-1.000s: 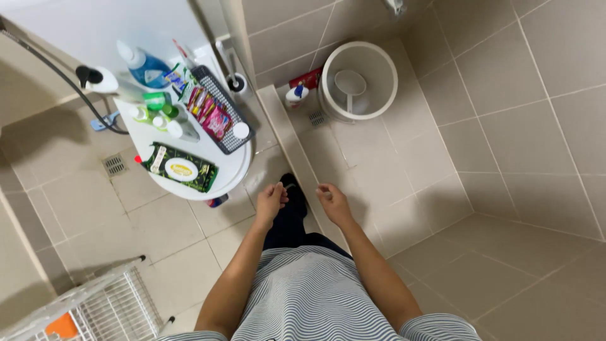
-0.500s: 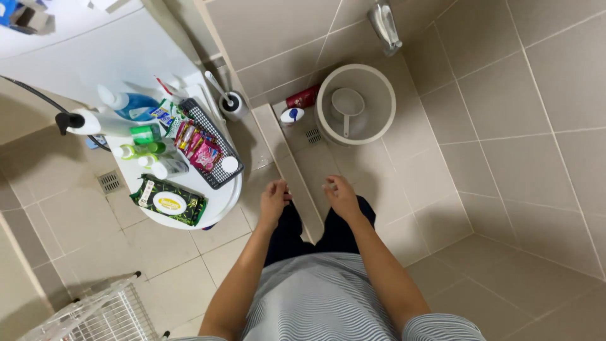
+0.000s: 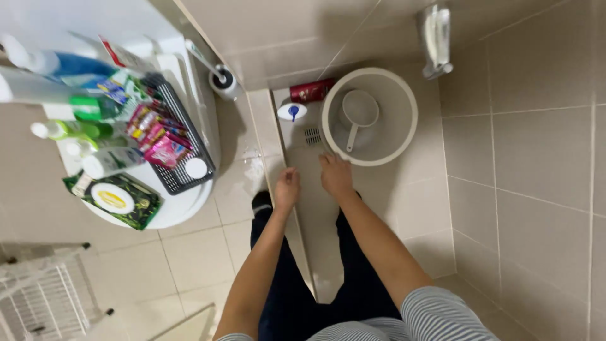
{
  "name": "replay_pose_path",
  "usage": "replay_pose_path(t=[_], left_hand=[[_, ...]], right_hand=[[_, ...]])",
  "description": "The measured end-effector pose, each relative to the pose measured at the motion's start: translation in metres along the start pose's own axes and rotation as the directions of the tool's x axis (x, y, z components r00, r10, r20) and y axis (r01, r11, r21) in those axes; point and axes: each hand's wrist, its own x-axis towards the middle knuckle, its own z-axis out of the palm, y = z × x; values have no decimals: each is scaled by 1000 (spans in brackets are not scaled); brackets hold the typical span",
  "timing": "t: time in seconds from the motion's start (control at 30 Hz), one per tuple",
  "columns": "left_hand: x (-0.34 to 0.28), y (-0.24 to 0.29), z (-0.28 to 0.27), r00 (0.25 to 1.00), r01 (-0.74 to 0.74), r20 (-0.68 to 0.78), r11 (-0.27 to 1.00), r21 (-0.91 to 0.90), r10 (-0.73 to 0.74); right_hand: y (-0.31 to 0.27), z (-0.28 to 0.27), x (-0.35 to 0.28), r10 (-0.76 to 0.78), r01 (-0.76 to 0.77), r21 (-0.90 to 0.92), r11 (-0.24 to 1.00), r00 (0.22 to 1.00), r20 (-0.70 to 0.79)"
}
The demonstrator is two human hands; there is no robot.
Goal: The person folds an orange cloth and places it on a white wire rack. They then pick up various bottles, a basket, and other items from the floor and the toilet tank lid, arranging them on the rack.
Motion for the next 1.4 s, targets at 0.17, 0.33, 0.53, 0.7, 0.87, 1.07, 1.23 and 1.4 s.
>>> replay_pose_path(t=[0.17,0.33,0.53,0.7,0.87,1.07,1.23,1.4], left_hand=[[23,0,49,997,73,-4,996,47,-73],[35,-7,47,992,120,-57,989,86,-115],[63,-44,32,993,116,2,992,52,-116],[87,-51,40,1000,-3,2,998,57,3],[91,-36,52,999,1,43,996,91,-5],[77,-49,54,998,3,63,998,56,-6],[76,-74,57,999,-18,35,997,71,15],[74,-88,53,995,100,16,988,115,-103]], right_hand=[[37,38,80,-84,73,-224,972,996,-41],[34,49,145,-11,22,-210,978,999,53],[62,115,193,-69,105,-330,938,990,120],[81,125,198,-54,210,-562,800,958,281],[90,110,186,-86,254,-546,798,946,313],[114,90,149,73,291,-583,759,851,520],[162,108,102,139,371,-690,621,815,563],[246,152,63,213,85,-594,800,885,413]])
